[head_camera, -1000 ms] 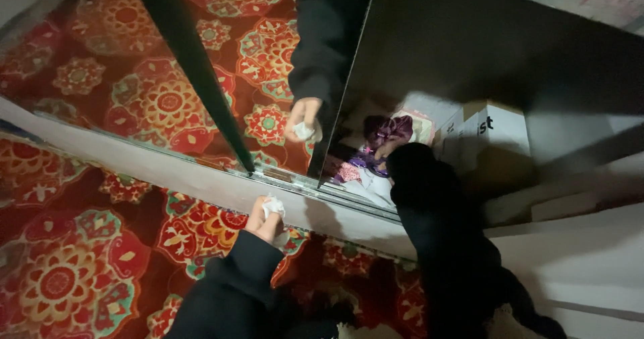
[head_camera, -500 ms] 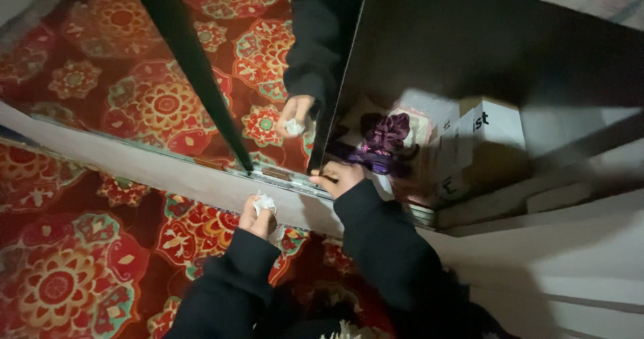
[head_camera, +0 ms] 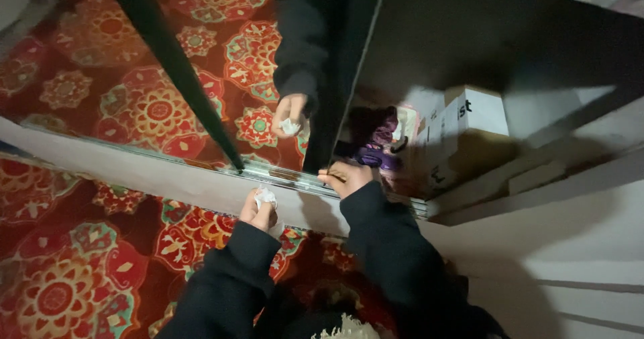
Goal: Cutting a cleaning sheet with scissors and wiping the inside of a drawer.
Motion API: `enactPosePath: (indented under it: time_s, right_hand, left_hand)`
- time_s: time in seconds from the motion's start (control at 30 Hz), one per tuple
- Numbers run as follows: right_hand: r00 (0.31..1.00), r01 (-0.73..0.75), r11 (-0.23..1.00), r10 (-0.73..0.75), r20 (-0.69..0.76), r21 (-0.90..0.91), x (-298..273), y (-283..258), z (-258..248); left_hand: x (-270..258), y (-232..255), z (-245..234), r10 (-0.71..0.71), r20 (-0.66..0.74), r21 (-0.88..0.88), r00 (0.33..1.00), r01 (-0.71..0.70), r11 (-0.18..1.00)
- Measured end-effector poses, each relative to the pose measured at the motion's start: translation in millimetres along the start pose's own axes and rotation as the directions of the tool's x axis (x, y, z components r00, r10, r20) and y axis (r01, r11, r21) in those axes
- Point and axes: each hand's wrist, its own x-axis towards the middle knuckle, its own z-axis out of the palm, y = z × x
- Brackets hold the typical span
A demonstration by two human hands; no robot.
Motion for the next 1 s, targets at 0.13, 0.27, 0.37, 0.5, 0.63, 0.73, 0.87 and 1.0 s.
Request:
enactPosePath:
  time_s: [0.13,0.27,0.37,0.5,0.63,0.73,0.87,1.0]
  right_hand:
    - [0.999,-0.029,0.999,0.030,-0.017,0.045,-13.9,0.4,-31.4]
    - [0.997,-0.079,0.986,0.080,-0.004,0.147,-29.2,29.1,-48.4]
    - [0.996,-0.088,0.996,0.088,-0.024,0.015,-38.2,49.4,-63.8]
    - [0.993,-0.116,0.986,0.117,0.003,-0.119,-48.3,49.1,-102.1]
    - [0.981,-0.190,0.945,0.174,-0.083,-0.264,-75.6,78.4,-105.5]
    - [0.964,-0.194,0.977,0.172,-0.201,-0.093,-101.6,79.0,-121.2]
    - [0.896,-0.439,0.836,0.383,-0.223,-0.329,-138.9,85.1,-140.0]
    - [0.895,-0.385,0.917,0.342,-0.286,-0.108,-152.0,34.6,-150.5]
  left_hand:
    - [-0.1,1.0,12.5,-0.029,0.030,-0.029,0.999,0.030,0.999]
    - [-3.4,-7.2,19.3,0.026,0.001,-0.021,1.000,-0.026,0.999]
    - [9.3,-30.0,17.3,0.055,0.011,-0.025,0.998,-0.055,0.998]
    - [1.7,-24.5,25.4,0.010,0.014,-0.005,1.000,-0.010,1.000]
    - [12.1,-54.3,25.3,0.021,0.045,0.065,0.999,-0.024,0.998]
    - [20.3,-77.4,27.7,0.041,0.088,0.264,0.995,-0.063,0.962]
    - [-13.4,-35.2,61.8,0.150,0.388,0.445,0.909,-0.327,0.833]
    - [-1.2,-64.3,93.5,0.167,0.435,0.477,0.885,-0.384,0.790]
